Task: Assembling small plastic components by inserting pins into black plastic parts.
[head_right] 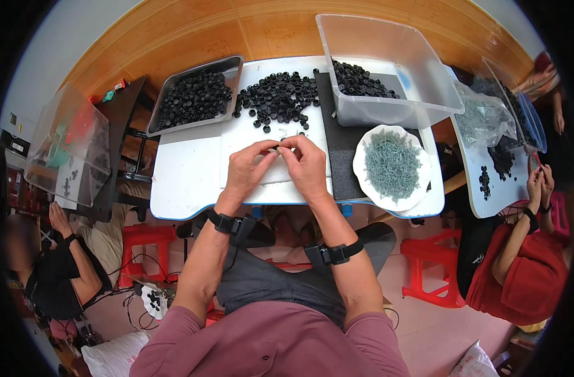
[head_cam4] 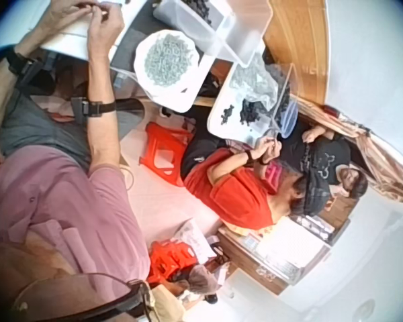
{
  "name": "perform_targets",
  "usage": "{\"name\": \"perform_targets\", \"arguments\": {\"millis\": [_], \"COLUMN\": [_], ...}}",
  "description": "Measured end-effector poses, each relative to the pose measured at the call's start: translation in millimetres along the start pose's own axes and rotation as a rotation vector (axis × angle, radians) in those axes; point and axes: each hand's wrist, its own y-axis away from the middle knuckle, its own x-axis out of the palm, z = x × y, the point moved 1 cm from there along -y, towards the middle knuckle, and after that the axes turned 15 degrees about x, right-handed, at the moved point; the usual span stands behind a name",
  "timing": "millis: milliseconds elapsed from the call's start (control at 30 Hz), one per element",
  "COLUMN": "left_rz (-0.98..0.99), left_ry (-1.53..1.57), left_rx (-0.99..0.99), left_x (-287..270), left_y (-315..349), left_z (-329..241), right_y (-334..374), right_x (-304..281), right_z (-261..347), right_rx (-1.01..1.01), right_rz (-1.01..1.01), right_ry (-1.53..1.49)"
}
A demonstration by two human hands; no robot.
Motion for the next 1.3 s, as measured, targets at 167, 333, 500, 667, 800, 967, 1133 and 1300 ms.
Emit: {"name": "perform_targets", "arguments": {"millis": [167, 333, 500, 667, 800, 967, 1133, 1300], "left_rz": [0.0, -0.024, -0.021, 0.003, -0.008, -0.076, -0.085, -0.042], "left_ry": [0.059, 0.088, 0.123, 0.177, 0.2, 0.235, 0.43, 0.513], "left_rx": [-0.009, -0.029, -0.087, -0.169, -0.18, -0.123, -0.331, -0.36], "left_x": [-1, -1, -2, -4, -3, 2, -1, -4], "left_y": [2, 0, 2, 4, 2, 4, 12, 9], "left_z": [1, -2, 1, 2, 3, 5, 20, 19], "right_y": [1, 2, 4, 3, 3, 2, 5, 4], "right_x": [0, -3, -3, -3, -2, -3, -2, -3], "right_z": [1, 2, 5, 5, 9, 6, 16, 12], "right_rx": [0.049, 0.044, 0.044, 0.033, -0.017, -0.032, -0.077, -0.106], "right_rz": [-0.002, 0.027, 0.048, 0.051, 0.045, 0.029, 0.038, 0.053], "right_ry": [-0.062, -0.046, -0.019, 0.009, 0.047, -0.049, 0.022, 0.027]}}
